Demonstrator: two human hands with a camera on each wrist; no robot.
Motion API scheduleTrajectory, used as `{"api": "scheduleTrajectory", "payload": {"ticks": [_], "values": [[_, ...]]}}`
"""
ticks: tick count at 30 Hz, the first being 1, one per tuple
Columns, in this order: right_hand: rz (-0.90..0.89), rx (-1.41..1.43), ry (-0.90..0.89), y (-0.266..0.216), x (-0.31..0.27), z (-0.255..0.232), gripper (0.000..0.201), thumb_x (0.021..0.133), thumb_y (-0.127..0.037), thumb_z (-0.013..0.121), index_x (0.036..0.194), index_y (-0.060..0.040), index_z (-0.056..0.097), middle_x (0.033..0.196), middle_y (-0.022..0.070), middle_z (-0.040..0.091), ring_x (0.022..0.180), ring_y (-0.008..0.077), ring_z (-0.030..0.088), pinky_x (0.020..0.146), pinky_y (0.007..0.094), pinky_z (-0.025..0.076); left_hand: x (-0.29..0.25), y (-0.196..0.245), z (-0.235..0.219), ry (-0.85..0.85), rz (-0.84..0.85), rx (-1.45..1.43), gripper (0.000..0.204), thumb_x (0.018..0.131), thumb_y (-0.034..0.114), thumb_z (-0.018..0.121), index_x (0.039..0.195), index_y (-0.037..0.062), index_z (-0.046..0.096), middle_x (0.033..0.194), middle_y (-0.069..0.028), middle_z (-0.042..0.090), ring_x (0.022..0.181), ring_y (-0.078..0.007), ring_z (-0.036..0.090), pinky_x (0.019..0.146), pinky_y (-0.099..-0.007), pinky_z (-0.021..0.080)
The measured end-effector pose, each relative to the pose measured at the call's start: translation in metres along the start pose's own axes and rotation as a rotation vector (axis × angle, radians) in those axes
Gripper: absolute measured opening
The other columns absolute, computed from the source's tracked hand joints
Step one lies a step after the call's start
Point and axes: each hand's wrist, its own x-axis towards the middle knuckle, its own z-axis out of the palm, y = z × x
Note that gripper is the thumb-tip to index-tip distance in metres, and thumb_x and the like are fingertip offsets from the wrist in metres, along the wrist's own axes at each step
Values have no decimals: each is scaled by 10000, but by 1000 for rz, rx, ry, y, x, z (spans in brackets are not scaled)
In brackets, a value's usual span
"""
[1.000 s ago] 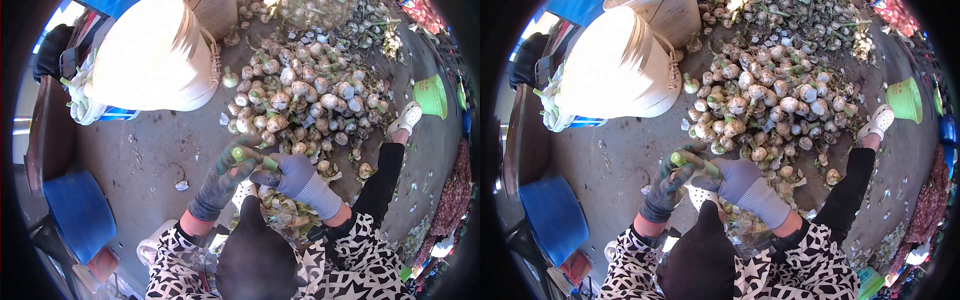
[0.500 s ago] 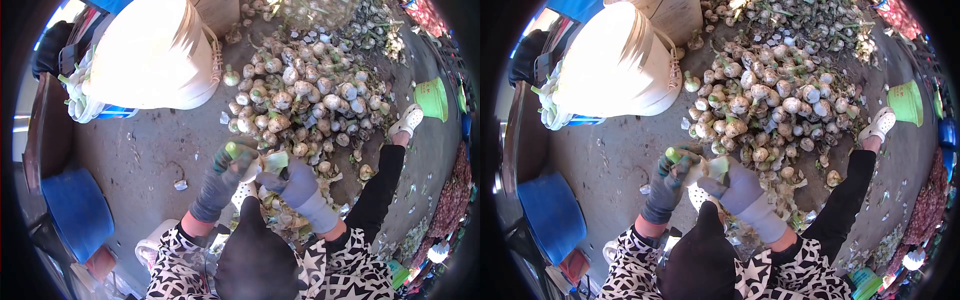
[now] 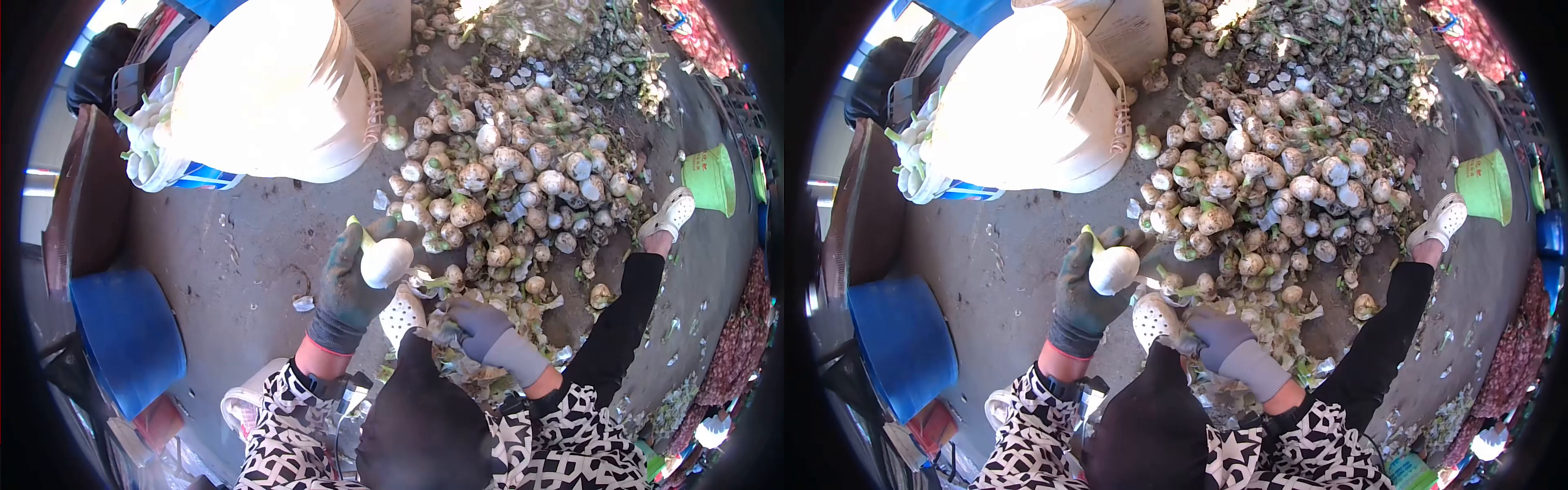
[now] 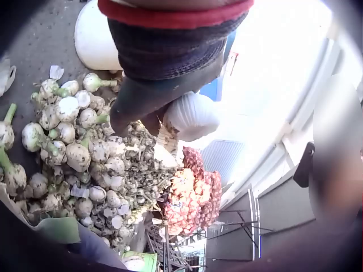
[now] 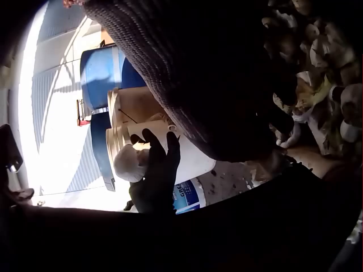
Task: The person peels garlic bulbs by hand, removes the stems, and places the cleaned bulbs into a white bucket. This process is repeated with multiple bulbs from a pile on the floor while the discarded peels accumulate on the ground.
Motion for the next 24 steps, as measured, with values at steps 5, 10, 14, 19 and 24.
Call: {"api": "scheduleTrajectory", "payload": {"ticks": [5,10,14,19,24], "values": [[359,243,63,-54,50,-54,326,862,-339,645,1006,-56,573,722,139,622,699,302,641,629,365,487,6,-11,-10,104,-98,-204,431,941,405,498,1074,13,619,1175,-177,614,1222,-360,491,1038,-509,378],[460,1021,-234,-69,62,-32,274,894,-304,656,994,-49,654,694,-8,603,647,64,574,593,277,479,15,-11,-9,167,-57,-208,438,947,389,477,1122,0,578,1183,-193,599,1179,-361,522,1042,-540,361],[50,227,-367,-7,16,14,435,889,-497,579,1087,-117,656,836,28,666,757,176,643,747,344,510,21,11,-27,357,63,-157,441,936,400,487,1124,8,563,1182,-186,599,1169,-359,527,1047,-562,365],[294,-405,-505,29,21,4,282,841,-334,566,1048,-163,651,1202,36,575,897,261,647,744,419,509,14,121,80,-70,462,-44,695,896,506,524,1343,-8,388,1365,-256,427,1291,-404,404,1082,-578,307],[307,-612,-26,40,60,-36,363,766,-112,592,1124,-173,587,1250,51,535,878,299,649,730,419,510,11,94,49,29,398,292,796,892,643,393,1373,9,410,1395,-193,441,1242,-339,466,1052,-469,351]]}}
